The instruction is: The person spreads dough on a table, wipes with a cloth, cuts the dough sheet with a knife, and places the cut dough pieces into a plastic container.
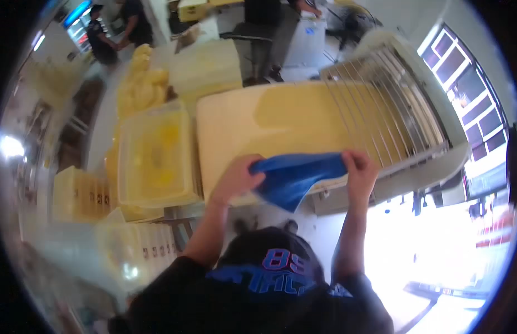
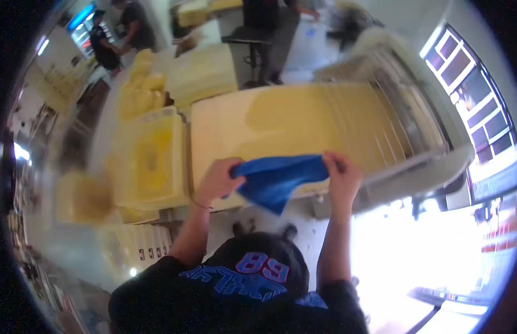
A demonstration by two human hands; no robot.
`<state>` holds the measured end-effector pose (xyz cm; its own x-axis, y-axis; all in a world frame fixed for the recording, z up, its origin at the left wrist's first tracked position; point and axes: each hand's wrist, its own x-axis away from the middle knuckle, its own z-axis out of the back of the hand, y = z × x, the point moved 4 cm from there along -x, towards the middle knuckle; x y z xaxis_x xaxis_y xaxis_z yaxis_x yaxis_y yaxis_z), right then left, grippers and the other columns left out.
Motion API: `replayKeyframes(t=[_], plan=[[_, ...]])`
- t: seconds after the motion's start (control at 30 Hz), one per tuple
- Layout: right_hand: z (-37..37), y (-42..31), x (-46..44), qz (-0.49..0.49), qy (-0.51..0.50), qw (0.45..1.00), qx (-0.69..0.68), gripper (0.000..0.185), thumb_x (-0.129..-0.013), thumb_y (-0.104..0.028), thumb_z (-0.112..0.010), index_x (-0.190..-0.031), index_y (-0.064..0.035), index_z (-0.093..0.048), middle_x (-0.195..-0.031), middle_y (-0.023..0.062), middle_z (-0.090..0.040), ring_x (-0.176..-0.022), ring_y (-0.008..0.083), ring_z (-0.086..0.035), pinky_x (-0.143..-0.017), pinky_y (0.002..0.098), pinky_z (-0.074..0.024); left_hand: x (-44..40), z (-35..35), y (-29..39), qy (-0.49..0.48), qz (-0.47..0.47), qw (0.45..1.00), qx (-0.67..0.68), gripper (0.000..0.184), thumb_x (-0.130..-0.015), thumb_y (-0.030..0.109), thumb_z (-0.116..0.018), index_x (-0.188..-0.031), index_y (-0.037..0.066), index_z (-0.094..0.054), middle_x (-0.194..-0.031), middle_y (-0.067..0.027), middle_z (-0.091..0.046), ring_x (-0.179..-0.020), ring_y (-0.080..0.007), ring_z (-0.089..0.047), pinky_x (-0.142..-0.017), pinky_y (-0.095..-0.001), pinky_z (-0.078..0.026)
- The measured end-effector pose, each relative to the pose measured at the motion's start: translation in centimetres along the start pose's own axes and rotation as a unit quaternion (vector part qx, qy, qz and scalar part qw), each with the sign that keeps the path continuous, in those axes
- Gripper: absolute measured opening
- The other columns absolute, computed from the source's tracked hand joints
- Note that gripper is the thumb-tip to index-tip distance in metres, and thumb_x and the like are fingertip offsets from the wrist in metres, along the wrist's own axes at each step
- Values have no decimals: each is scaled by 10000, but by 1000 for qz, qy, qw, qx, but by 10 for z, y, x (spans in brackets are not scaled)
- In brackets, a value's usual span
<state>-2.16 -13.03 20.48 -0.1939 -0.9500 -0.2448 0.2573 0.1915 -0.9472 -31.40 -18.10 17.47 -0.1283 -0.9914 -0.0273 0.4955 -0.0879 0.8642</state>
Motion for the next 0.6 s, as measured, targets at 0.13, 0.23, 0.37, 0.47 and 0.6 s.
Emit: replayKeyframes(t=[0.13,0.23,0.37,0.47,0.6], plan=[[31,-21,-4,34,75,996,32,137,-866,-75,-668,-985,-14,-696,-895,79,-699,-817,135,-646,-765,252,-506,3,2,-24,-6,-10,1000,-15,191,-784,85,-646,-937,-26,-662,-744,-112,-659,-683,-165,-624,-653,-307,-505],[49,-33,1,42,91,995,25,170,-920,-115,-619,-1038,-5,-673,-898,73,-682,-818,115,-625,-773,238,-485,-1,-2,-42,-32,21,996,84,174,-809,71,-618,-950,-22,-663,-798,-81,-670,-729,-145,-633,-665,-290,-507],[67,-18,6,16,122,990,72,190,-926,-94,-584,-1089,-31,-657,-1000,86,-672,-924,156,-624,-820,271,-475,-12,-23,-63,-19,85,905,416,206,-876,55,-550,-1053,-2,-640,-941,-54,-668,-860,-146,-639,-759,-287,-517],[54,-22,26,81,170,928,320,233,-898,-80,-592,-1123,-35,-634,-1085,107,-647,-1016,209,-603,-887,320,-462,-23,-30,-34,-62,121,833,536,284,-923,84,-485,-1185,7,-565,-1048,-75,-643,-933,-155,-627,-819,-292,-515],[-15,11,72,-57,-29,992,105,227,-829,-77,-685,-1051,-37,-656,-936,78,-680,-837,154,-652,-767,300,-518,-46,-65,-21,-84,110,798,587,318,-960,139,-430,-1248,26,-505,-1077,-80,-626,-920,-162,-631,-812,-304,-527]])
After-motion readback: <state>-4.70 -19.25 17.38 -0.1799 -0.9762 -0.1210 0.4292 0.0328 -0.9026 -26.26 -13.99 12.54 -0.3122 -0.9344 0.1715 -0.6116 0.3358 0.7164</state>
